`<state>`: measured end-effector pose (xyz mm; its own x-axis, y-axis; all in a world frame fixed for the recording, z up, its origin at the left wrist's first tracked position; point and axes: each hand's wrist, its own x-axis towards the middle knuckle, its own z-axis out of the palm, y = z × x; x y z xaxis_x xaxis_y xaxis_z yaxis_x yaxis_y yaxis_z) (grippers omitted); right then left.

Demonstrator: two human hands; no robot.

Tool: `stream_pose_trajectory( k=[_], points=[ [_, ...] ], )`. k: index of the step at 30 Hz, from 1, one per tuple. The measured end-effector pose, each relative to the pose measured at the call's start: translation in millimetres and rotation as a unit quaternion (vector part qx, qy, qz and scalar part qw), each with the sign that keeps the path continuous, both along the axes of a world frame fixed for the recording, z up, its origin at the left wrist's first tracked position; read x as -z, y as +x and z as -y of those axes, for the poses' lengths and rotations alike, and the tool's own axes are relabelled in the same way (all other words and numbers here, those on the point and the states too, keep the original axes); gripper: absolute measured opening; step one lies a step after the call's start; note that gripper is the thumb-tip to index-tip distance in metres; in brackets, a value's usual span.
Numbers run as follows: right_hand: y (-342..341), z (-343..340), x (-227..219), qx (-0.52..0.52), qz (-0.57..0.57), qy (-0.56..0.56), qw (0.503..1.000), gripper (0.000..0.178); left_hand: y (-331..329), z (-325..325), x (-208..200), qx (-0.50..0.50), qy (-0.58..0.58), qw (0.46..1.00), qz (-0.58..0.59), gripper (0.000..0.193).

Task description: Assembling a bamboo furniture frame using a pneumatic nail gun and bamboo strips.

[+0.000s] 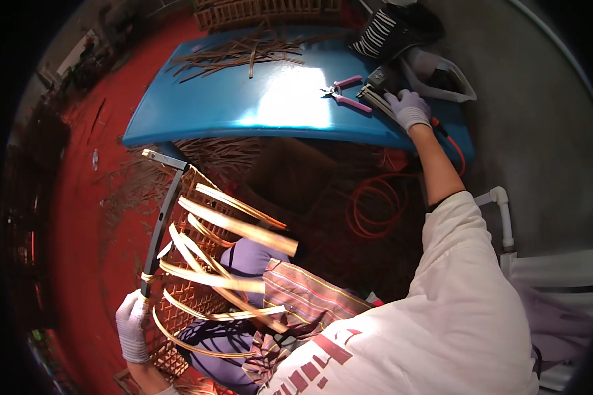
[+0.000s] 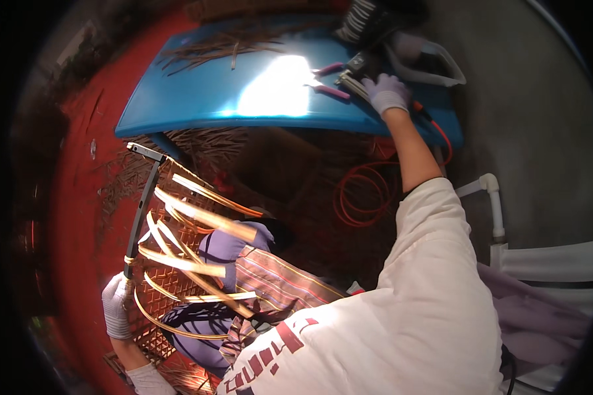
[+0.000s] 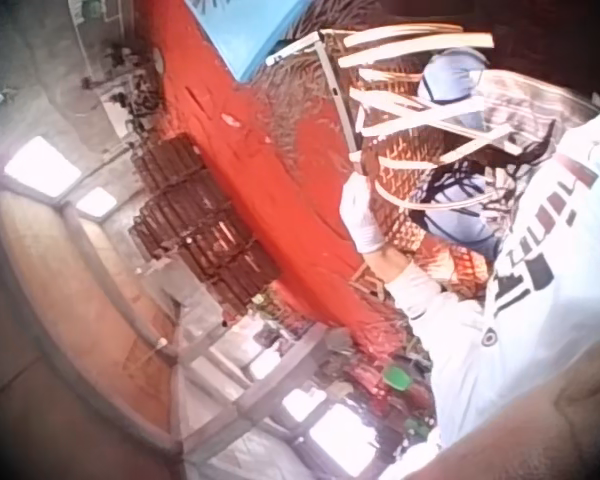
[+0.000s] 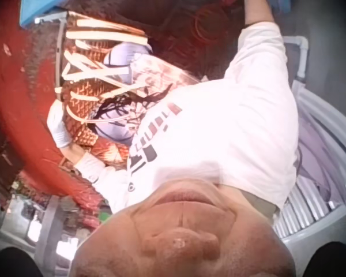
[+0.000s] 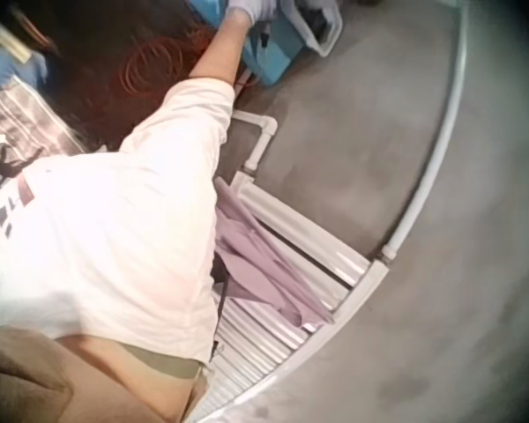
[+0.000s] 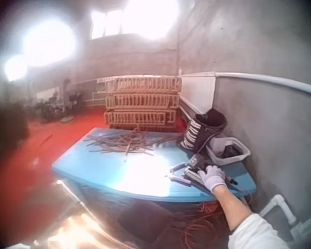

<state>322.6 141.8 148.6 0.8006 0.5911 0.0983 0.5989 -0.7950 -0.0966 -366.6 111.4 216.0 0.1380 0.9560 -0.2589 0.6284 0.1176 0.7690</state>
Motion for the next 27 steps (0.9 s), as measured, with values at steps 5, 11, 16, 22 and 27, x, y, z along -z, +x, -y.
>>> stream_pose_trajectory(
  k=[5, 11, 16, 22, 27],
  points=[
    [52.6, 1.3, 14.7, -0.045, 0.101, 0.004, 0.994, 0.051, -5.8, -4.4, 6.3, -0.026, -0.026, 0.999, 0.032, 0.025],
    [84.7, -21.3, 11.0, -0.052, 0.021, -0.03, 0.998, 0.054, -3.5, -2.1, 0.3, -0.023, -0.024, 0.999, 0.03, 0.025],
    [97.1, -23.4, 9.3, -0.067, -0.018, -0.059, 0.996, 0.057, -0.1, 0.2, 2.2, -0.039, -0.036, 0.998, 0.035, 0.026],
    [36.0, -5.4, -3.6, -0.093, -0.022, -0.005, 0.995, 0.06, 0.2, 2.3, 1.3, -0.041, -0.027, 0.998, 0.042, 0.025],
    [-5.0, 13.1, 25.6, -0.143, 0.053, -0.109, 0.982, 0.051, 0.7, -1.7, 3.8, -0.039, -0.017, 0.997, 0.059, 0.024]
  ],
)
